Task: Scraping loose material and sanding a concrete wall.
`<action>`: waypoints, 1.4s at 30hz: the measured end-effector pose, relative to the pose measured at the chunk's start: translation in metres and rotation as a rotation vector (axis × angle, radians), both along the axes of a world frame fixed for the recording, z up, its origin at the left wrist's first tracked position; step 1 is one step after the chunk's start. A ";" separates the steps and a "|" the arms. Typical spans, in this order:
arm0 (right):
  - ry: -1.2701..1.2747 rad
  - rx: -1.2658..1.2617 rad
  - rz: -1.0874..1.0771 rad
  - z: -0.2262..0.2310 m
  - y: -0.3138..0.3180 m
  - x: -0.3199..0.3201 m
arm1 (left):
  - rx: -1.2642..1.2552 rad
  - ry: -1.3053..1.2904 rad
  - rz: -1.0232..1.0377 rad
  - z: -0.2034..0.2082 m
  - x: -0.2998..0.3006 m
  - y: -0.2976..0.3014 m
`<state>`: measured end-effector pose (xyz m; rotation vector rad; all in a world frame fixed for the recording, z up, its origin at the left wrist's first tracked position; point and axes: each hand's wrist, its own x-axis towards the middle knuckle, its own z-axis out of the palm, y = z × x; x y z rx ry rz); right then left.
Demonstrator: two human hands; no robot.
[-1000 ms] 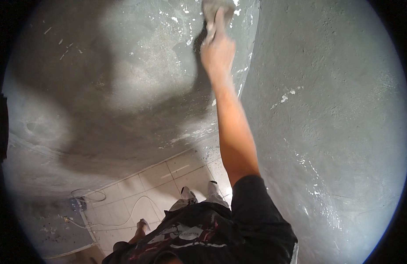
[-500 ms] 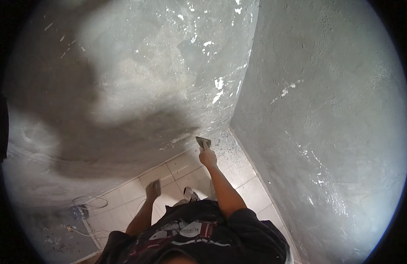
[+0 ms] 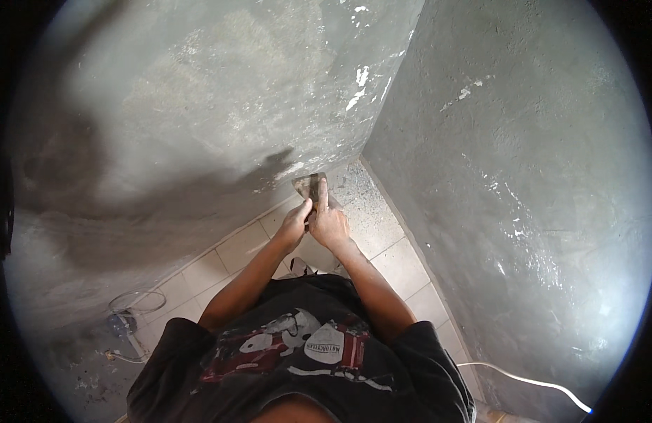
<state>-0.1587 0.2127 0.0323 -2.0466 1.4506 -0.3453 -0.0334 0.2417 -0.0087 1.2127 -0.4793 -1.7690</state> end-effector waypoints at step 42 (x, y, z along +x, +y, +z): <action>-1.591 0.213 -0.565 0.111 -0.097 0.032 | -0.636 -1.170 0.244 0.202 0.156 0.045</action>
